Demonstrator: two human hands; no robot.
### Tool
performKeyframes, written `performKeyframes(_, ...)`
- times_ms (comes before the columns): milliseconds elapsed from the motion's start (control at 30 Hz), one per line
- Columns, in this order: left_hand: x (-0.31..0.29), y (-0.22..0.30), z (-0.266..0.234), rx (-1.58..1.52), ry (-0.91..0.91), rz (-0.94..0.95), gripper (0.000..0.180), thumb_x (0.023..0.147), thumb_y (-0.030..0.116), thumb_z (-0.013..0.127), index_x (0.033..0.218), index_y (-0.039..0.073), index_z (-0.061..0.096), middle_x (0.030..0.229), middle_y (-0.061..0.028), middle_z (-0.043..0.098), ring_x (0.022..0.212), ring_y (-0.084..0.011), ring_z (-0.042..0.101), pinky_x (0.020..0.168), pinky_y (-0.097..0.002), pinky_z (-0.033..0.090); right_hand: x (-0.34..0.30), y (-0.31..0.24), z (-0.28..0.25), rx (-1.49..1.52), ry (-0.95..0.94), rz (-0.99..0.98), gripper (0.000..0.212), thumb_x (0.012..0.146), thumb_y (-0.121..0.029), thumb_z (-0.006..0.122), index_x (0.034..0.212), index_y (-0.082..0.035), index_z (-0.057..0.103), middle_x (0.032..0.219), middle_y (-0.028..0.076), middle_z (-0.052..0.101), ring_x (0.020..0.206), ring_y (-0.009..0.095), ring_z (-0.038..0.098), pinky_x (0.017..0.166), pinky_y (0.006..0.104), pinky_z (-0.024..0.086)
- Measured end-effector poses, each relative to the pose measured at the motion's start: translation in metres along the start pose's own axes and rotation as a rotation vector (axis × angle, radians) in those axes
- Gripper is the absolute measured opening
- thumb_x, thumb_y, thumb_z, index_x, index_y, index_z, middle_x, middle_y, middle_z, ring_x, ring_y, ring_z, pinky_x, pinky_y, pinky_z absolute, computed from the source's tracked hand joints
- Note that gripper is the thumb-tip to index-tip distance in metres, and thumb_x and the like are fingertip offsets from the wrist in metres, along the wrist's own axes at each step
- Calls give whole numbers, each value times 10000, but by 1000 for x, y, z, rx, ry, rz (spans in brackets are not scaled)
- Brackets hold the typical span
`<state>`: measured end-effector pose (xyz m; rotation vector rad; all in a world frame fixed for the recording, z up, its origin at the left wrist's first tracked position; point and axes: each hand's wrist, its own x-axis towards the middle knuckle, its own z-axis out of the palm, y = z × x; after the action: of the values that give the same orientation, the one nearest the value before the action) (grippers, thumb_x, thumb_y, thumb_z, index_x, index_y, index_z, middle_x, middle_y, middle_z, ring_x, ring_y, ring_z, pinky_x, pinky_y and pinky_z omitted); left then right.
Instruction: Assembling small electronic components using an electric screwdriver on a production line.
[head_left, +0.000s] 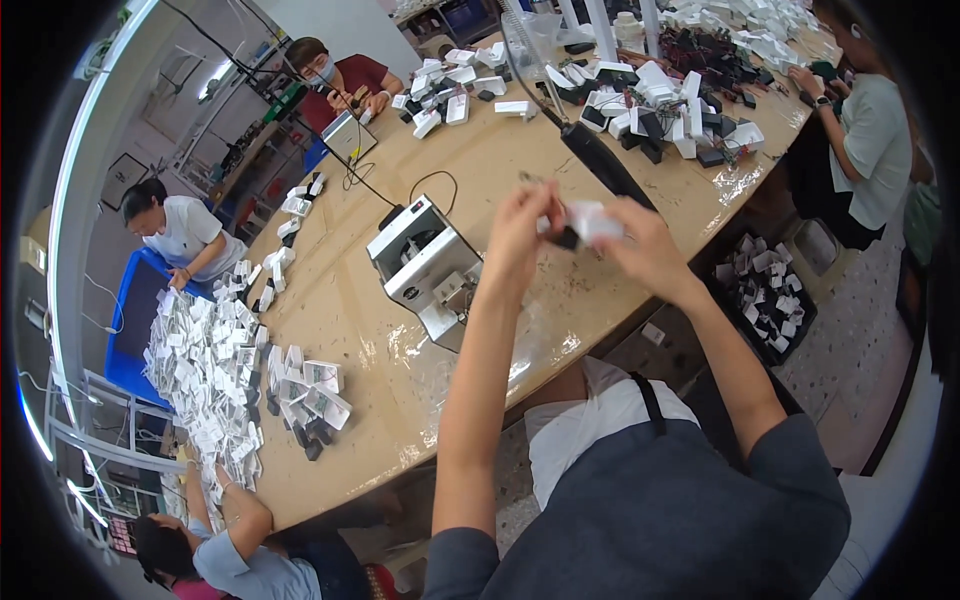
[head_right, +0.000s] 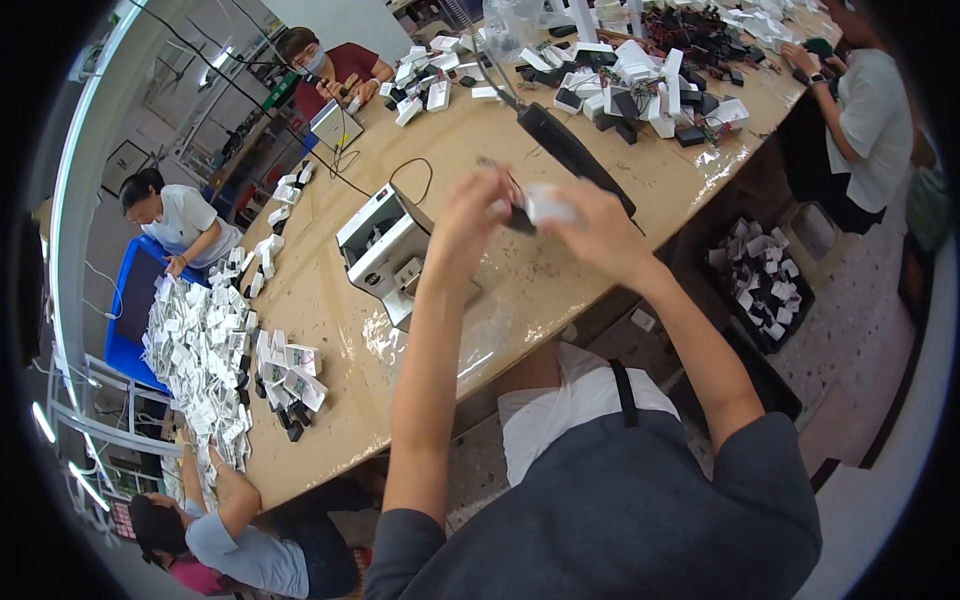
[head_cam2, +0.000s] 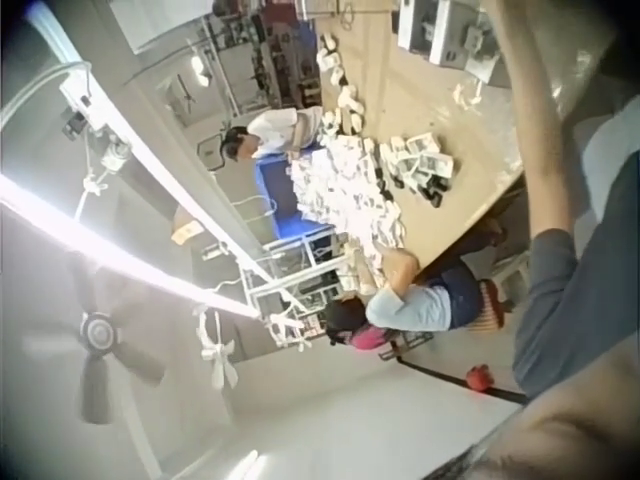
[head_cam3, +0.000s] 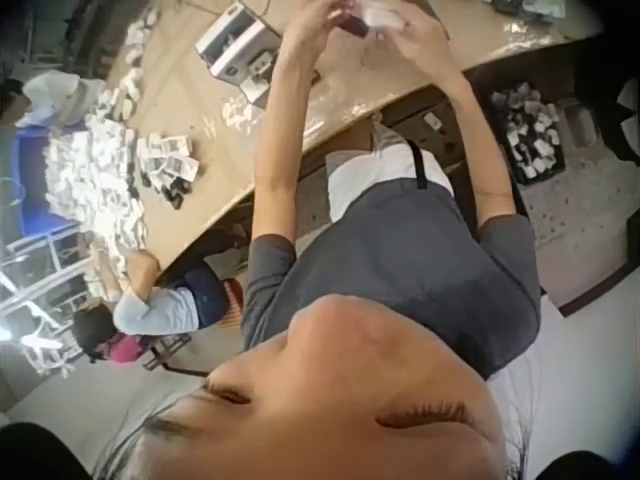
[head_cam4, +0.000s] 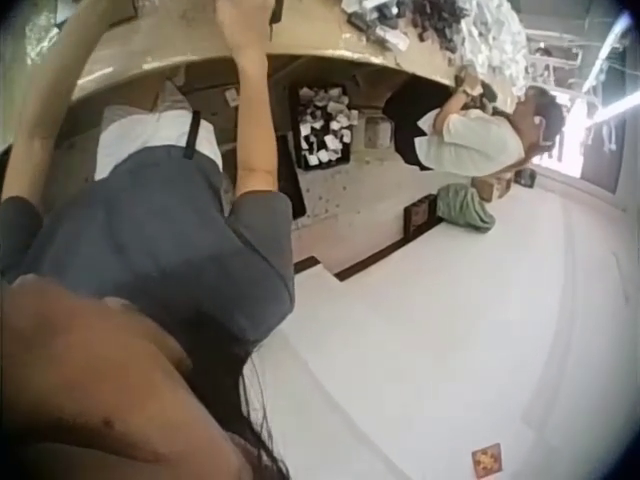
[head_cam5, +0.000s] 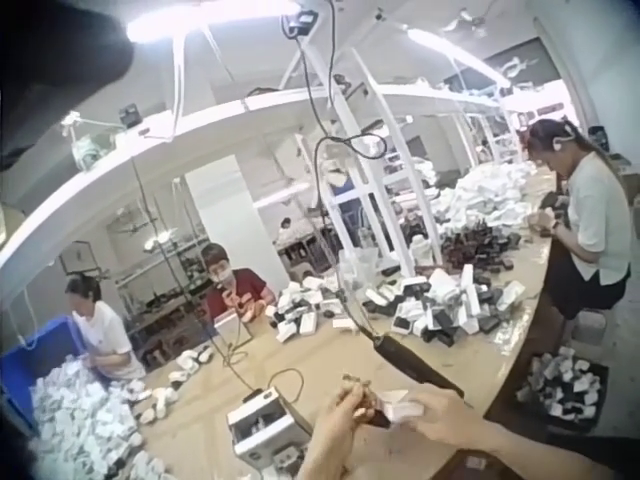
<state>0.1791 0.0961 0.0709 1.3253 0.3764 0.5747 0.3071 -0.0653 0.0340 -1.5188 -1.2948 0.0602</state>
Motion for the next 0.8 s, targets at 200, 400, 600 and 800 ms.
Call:
performKeyframes(200, 47, -16, -15, 1166, 99, -196, 285, 931, 283, 660, 931, 0, 689, 897, -128, 719, 839, -220, 698, 716, -373, 541, 27, -8, 6, -160, -265, 41, 308, 826, -148, 753, 1083, -11, 655, 948, 145, 678, 909, 347, 653, 799, 440, 518)
performKeyframes(400, 14, -46, -27, 1252, 231, -43, 281, 923, 264, 652, 979, -10, 678, 974, -202, 725, 921, -339, 715, 752, -428, 552, -12, 1, 22, -186, -341, -120, 236, 815, -128, 745, 1029, -45, 690, 1049, 130, 647, 1045, 334, 602, 886, 395, 496)
performKeyframes(600, -117, -17, -11, 191, 187, -11, 245, 1058, 186, 546, 1239, 21, 559, 889, -14, 575, 770, -104, 592, 656, -248, 487, -53, -28, 20, 136, -328, -219, 257, 771, -30, 765, 1015, -39, 685, 1008, 108, 643, 989, 329, 615, 869, 403, 507)
performKeyframes(800, -214, -48, -34, -39, 301, 33, 291, 1036, 66, 549, 1317, 10, 499, 1188, -93, 589, 1052, -150, 607, 903, -297, 535, -88, -38, 67, 221, -603, -364, 250, 804, -127, 775, 1035, -85, 689, 990, 64, 637, 982, 286, 618, 889, 409, 487)
